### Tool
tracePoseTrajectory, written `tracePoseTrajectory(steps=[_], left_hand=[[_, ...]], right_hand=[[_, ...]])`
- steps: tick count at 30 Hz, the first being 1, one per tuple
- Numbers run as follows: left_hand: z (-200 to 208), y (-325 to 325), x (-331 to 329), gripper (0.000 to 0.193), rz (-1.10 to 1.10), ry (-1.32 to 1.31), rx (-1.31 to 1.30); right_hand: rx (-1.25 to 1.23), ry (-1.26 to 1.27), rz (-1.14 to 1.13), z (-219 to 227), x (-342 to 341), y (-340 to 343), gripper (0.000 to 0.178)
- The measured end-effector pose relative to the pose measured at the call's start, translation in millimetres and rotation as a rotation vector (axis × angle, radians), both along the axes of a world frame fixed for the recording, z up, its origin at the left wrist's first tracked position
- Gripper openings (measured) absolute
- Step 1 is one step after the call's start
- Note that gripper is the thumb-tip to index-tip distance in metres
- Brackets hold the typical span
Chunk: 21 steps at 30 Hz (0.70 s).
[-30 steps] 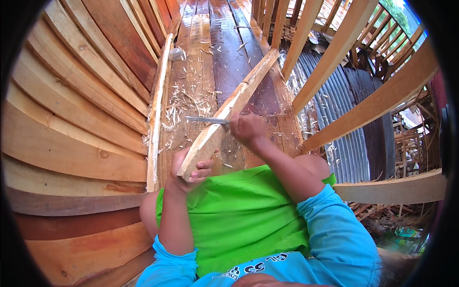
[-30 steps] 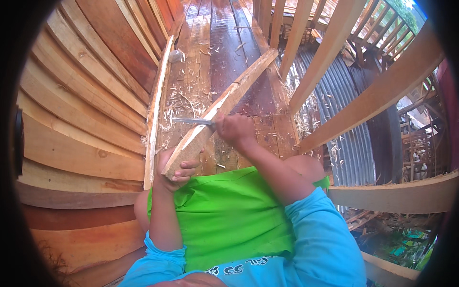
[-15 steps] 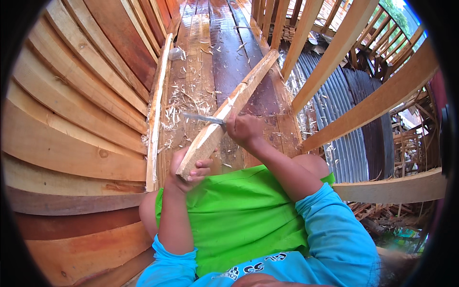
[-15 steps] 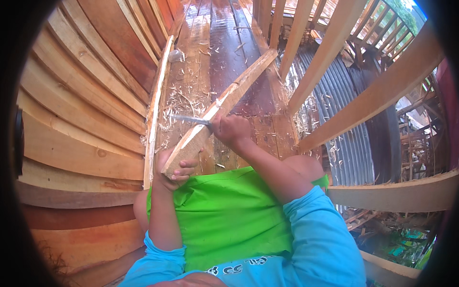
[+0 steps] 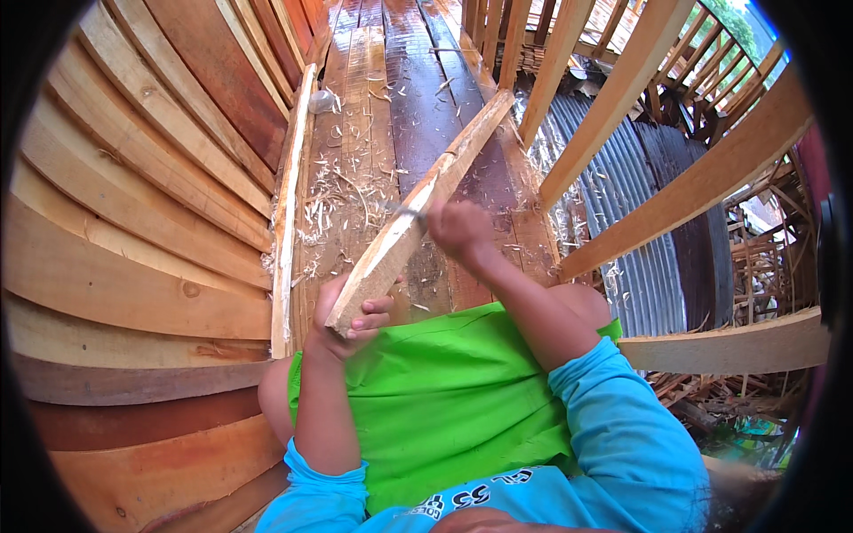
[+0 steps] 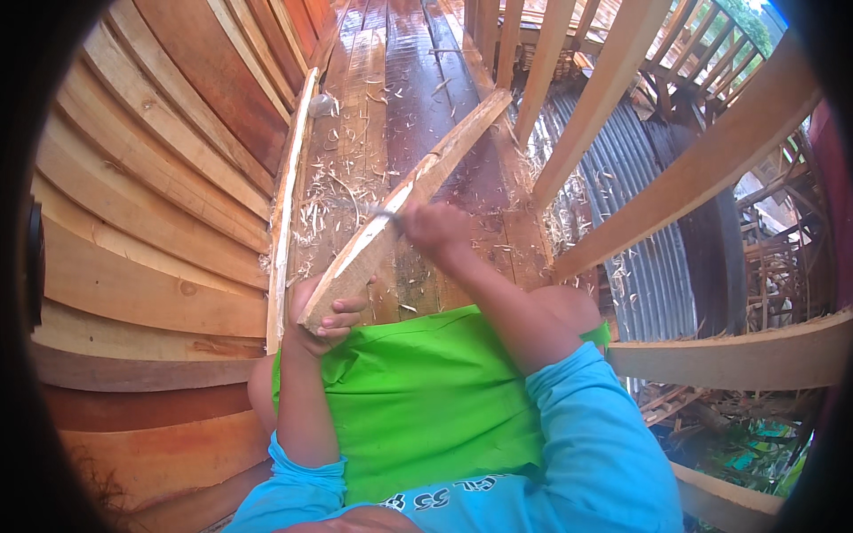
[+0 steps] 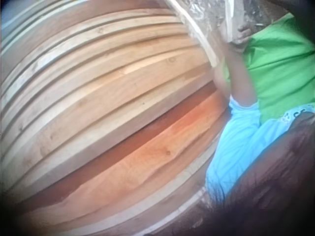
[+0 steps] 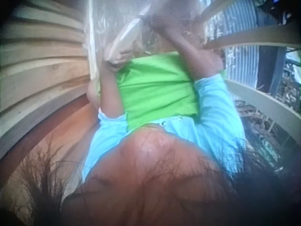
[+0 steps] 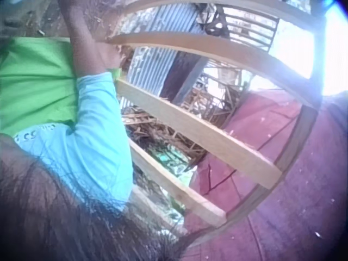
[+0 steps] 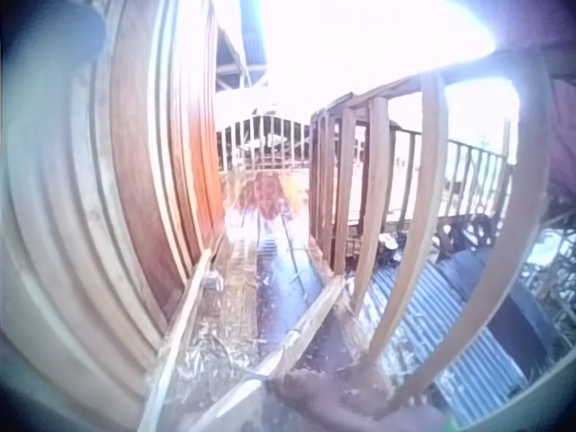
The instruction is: The person sits on a wooden floor and uses a knife to shave and shape a long piece of wood. They hold the wood between their legs and repeatedly scrape the surface, producing wood shavings.
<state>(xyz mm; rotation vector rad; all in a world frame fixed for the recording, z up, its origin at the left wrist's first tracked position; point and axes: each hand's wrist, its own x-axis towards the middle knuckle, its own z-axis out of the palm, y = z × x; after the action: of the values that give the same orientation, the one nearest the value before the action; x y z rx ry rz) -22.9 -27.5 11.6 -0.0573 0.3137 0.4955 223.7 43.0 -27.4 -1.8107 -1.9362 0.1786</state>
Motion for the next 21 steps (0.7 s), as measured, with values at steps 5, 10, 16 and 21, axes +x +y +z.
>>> tracePoseTrajectory(steps=[5,10,16,21], left_hand=[[0,1,5,0.052,-0.026,0.034,0.018],[-2,-2,-4,0.051,-0.001,0.033,0.008],[-6,1,-3,0.052,-0.01,0.025,0.028],[2,2,-1,0.052,0.008,0.036,-0.025]], right_hand=[[0.186,0.022,-0.447,-29,43,44,0.058],[-0.272,0.054,0.084,9,5,7,0.06],[-0.072,0.043,-0.159,-2,10,23,0.058],[0.011,0.04,-0.08,7,18,19,0.055]])
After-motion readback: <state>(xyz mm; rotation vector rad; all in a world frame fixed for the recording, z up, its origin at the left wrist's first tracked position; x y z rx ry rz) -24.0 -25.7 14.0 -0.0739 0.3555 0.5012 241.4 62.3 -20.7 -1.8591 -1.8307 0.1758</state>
